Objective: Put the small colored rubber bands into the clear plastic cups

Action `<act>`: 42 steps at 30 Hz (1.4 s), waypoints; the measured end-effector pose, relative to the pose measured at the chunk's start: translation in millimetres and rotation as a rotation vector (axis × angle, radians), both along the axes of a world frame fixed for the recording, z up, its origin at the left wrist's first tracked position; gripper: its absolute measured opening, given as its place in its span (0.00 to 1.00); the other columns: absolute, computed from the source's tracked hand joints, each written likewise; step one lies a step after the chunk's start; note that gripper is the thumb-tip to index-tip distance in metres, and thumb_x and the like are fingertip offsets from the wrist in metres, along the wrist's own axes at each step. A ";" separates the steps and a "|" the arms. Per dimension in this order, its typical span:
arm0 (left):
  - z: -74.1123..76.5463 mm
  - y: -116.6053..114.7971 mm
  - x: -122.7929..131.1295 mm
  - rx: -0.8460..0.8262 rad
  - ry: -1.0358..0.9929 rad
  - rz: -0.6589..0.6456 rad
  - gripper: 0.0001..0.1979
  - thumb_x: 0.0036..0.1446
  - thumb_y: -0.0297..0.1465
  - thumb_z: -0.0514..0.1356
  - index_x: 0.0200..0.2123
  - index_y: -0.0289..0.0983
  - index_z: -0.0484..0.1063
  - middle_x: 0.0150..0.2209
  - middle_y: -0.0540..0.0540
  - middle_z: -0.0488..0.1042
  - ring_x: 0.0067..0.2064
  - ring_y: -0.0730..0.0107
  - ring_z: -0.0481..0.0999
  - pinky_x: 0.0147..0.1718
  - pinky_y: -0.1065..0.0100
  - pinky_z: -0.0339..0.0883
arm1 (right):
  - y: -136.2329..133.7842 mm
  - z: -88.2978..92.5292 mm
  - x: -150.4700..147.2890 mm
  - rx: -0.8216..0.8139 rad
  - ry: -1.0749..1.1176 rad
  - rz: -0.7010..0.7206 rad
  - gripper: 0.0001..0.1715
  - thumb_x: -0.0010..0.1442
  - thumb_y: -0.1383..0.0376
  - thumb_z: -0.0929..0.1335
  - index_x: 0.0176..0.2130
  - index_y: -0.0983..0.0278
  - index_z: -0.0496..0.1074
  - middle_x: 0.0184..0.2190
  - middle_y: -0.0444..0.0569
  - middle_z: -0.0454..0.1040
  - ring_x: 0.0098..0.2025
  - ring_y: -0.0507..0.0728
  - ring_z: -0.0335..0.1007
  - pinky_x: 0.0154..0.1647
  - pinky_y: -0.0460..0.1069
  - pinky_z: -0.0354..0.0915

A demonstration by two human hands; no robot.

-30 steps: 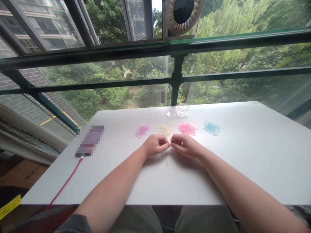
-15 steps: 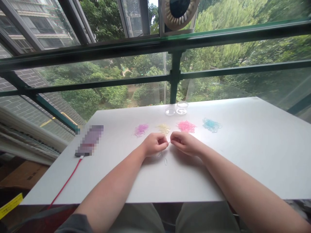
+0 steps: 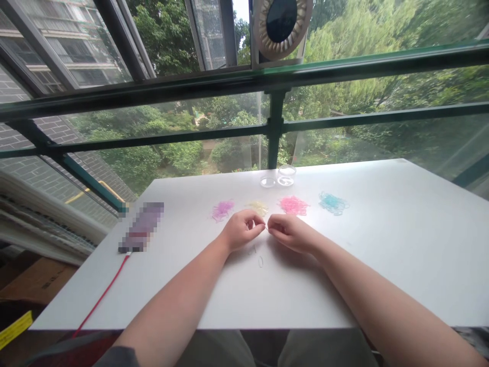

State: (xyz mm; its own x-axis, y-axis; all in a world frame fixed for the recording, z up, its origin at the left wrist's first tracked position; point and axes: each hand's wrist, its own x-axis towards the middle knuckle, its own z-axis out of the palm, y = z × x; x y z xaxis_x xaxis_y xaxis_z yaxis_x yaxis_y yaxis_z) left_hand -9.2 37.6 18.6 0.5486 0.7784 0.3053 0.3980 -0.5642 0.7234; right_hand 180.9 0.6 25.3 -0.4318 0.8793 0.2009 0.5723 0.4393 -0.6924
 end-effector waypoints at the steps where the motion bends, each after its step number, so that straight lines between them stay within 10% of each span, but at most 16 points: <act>1: 0.0 -0.1 0.2 0.009 -0.002 0.002 0.05 0.51 0.31 0.59 0.29 0.35 0.72 0.29 0.48 0.72 0.27 0.76 0.64 0.27 0.72 0.60 | 0.0 0.3 -0.5 0.000 0.001 0.002 0.04 0.52 0.70 0.62 0.27 0.64 0.63 0.20 0.40 0.61 0.23 0.48 0.54 0.24 0.44 0.52; 24: -11.4 31.3 11.7 0.204 0.250 0.390 0.08 0.51 0.33 0.58 0.31 0.39 0.77 0.32 0.46 0.74 0.36 0.65 0.70 0.39 0.65 0.64 | 23.1 -11.2 -6.6 0.068 -0.035 -0.241 0.05 0.53 0.67 0.63 0.29 0.64 0.69 0.22 0.44 0.69 0.24 0.51 0.61 0.26 0.45 0.55; 42: -9.9 27.2 6.8 0.145 0.084 0.356 0.11 0.54 0.31 0.55 0.39 0.38 0.75 0.35 0.47 0.77 0.37 0.68 0.73 0.39 0.68 0.66 | 2.9 -6.0 -21.2 0.125 -0.161 0.171 0.14 0.49 0.73 0.66 0.34 0.60 0.76 0.30 0.45 0.70 0.26 0.49 0.63 0.31 0.44 0.58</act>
State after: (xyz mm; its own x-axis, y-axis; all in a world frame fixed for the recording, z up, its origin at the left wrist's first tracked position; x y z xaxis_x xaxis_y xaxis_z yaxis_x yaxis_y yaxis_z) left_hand -2.3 64.8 8.7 0.2801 0.8764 0.3917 0.6417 -0.4744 0.6027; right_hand 159.7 3.5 19.3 -0.6068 0.7636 0.2205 0.5809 0.6154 -0.5327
